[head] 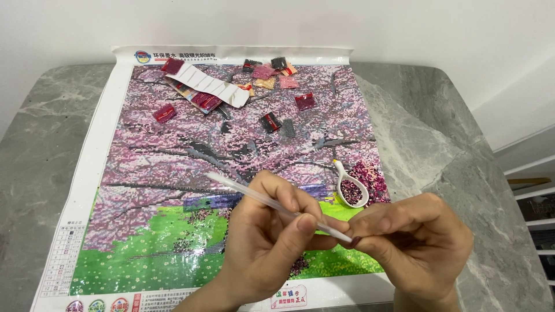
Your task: Performing diamond painting by using a stylus to place small resin diamonds onto a coded adhesive canvas, using a ruler to maintain alignment.
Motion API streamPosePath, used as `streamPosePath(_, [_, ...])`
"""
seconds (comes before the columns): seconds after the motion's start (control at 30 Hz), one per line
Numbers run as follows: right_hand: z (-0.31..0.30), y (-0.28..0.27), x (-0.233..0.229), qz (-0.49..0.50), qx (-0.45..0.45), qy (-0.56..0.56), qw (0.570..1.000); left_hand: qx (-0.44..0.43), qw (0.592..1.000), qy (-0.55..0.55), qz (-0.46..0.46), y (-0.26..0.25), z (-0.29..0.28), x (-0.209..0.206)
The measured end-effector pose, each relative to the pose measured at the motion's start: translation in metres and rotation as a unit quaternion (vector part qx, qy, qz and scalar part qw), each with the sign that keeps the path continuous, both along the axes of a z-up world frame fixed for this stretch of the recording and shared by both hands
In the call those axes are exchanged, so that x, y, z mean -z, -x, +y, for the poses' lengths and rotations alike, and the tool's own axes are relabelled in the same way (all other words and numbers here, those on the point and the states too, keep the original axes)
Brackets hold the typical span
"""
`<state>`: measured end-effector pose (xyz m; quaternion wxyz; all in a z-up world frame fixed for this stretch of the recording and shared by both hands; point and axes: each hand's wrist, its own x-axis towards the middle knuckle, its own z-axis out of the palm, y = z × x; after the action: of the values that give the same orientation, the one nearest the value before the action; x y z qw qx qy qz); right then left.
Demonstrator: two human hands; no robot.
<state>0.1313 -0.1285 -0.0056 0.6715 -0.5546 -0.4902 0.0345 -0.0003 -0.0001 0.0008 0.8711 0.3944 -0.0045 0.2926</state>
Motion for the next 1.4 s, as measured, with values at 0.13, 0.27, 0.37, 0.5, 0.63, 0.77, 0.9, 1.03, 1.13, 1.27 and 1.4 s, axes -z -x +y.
streamPosePath(0.13, [0.0, 0.0, 0.001, 0.013, -0.006, -0.01, 1.0, 0.006, 1.0, -0.015, 0.0, 0.001, 0.001, -0.001])
streamPosePath(0.27, [0.0, -0.001, -0.001, -0.001, -0.021, -0.01, 1.0, 0.008, 1.0, -0.024, 0.002, 0.001, 0.001, 0.001])
streamPosePath(0.37, [0.001, -0.001, -0.001, -0.004, -0.019, -0.012, 1.0, 0.014, 1.0, -0.02, -0.002, 0.001, 0.001, 0.002])
streamPosePath(0.5, [0.001, 0.002, -0.001, 0.008, -0.006, -0.011, 1.0, 0.026, 0.999, -0.011, -0.022, 0.0, 0.002, 0.003])
streamPosePath(0.63, [0.003, 0.005, -0.003, 0.049, -0.013, -0.026, 0.998, 0.029, 0.999, -0.015, -0.005, 0.0, 0.002, 0.003])
streamPosePath(0.77, [0.002, 0.004, -0.002, 0.038, -0.014, -0.025, 0.999, 0.025, 1.0, -0.012, -0.003, 0.0, 0.002, 0.0])
streamPosePath(0.9, [0.001, 0.003, -0.003, 0.022, -0.019, -0.023, 0.999, 0.019, 1.0, 0.011, 0.003, -0.002, 0.001, 0.001])
streamPosePath(1.03, [0.001, 0.003, -0.003, 0.021, -0.01, -0.022, 0.999, 0.018, 0.999, 0.022, 0.017, -0.001, 0.001, -0.001])
streamPosePath(1.13, [0.002, 0.004, -0.012, 0.047, -0.015, -0.024, 0.999, 0.019, 0.999, 0.015, 0.023, 0.005, 0.003, -0.003])
streamPosePath(1.27, [-0.01, -0.001, -0.009, 0.01, 0.087, -0.025, 0.996, -0.007, 0.999, -0.037, -0.014, 0.022, 0.005, 0.0])
streamPosePath(1.4, [-0.034, -0.003, 0.007, 0.003, 0.159, 0.073, 0.985, -0.052, 0.982, -0.163, 0.084, 0.047, 0.01, 0.022])
